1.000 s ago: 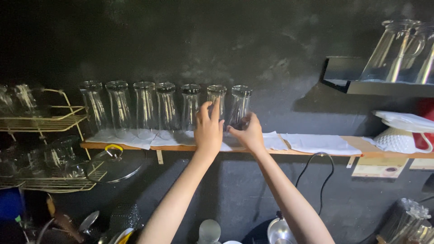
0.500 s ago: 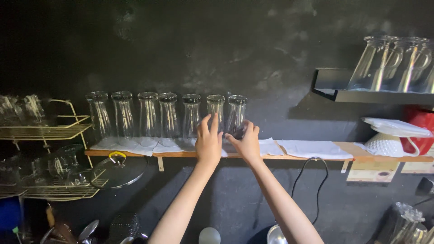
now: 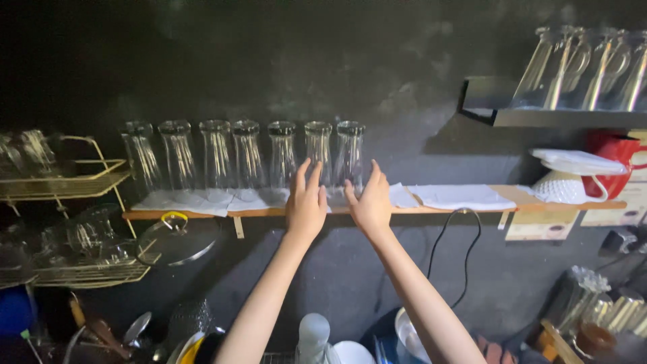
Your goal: The person wipes a glass with a cloth and places it on a shelf, then repeats the process with a second glass. They then wipe two small glasses with the cloth and place them on the shelf.
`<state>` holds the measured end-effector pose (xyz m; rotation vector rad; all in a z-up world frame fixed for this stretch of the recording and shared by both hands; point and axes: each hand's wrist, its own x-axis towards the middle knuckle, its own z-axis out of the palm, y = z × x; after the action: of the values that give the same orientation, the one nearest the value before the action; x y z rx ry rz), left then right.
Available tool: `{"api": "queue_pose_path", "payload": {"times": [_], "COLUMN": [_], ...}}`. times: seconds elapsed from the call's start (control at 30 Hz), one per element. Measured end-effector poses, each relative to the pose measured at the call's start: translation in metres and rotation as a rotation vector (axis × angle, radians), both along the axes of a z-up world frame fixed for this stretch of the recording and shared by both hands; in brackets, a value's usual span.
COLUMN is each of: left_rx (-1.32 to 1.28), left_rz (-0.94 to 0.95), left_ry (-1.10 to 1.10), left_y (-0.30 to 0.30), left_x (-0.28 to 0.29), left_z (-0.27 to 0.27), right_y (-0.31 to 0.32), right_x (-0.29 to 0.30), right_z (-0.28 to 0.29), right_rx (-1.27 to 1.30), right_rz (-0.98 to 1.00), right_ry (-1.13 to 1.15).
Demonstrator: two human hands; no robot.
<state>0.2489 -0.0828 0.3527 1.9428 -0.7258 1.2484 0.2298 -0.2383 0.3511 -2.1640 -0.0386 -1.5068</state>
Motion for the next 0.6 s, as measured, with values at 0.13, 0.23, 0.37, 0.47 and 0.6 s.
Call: {"api": "queue_pose_path", "payload": {"times": [0.13,0.23,0.37,0.47,0.6], "left_rx": [-0.021,-0.080,-0.101,-0.109,-0.103], "left_rz": [-0.039,-0.147,-0.293,-0.470,-0.565], "left_ry": [-0.164,-0.196,-0.040,0.142,0.403], "left_y": [0.018,0.023,0.027,0.028,0.020], "left_x": [-0.031,-0.063,-0.098,-0.118,-0.145], "left_z": [-0.009,-0.027,-0.071,-0.126,-0.209], "right_y": [0.007,0.010,0.008,-0.002,-0.018], "right_x": [-0.051,-0.090,-0.130,-0.156,-0.185], "right_z": [-0.014,-0.032,-0.079,-0.136,-0.226], "right_rx": [-0.097,-0.082,0.004,0.078,0.268], "right_rz": [0.036,0.058,0.103,0.169,0.204], "right_ry": [-0.182,-0.131,-0.012,0.116,0.314]}}
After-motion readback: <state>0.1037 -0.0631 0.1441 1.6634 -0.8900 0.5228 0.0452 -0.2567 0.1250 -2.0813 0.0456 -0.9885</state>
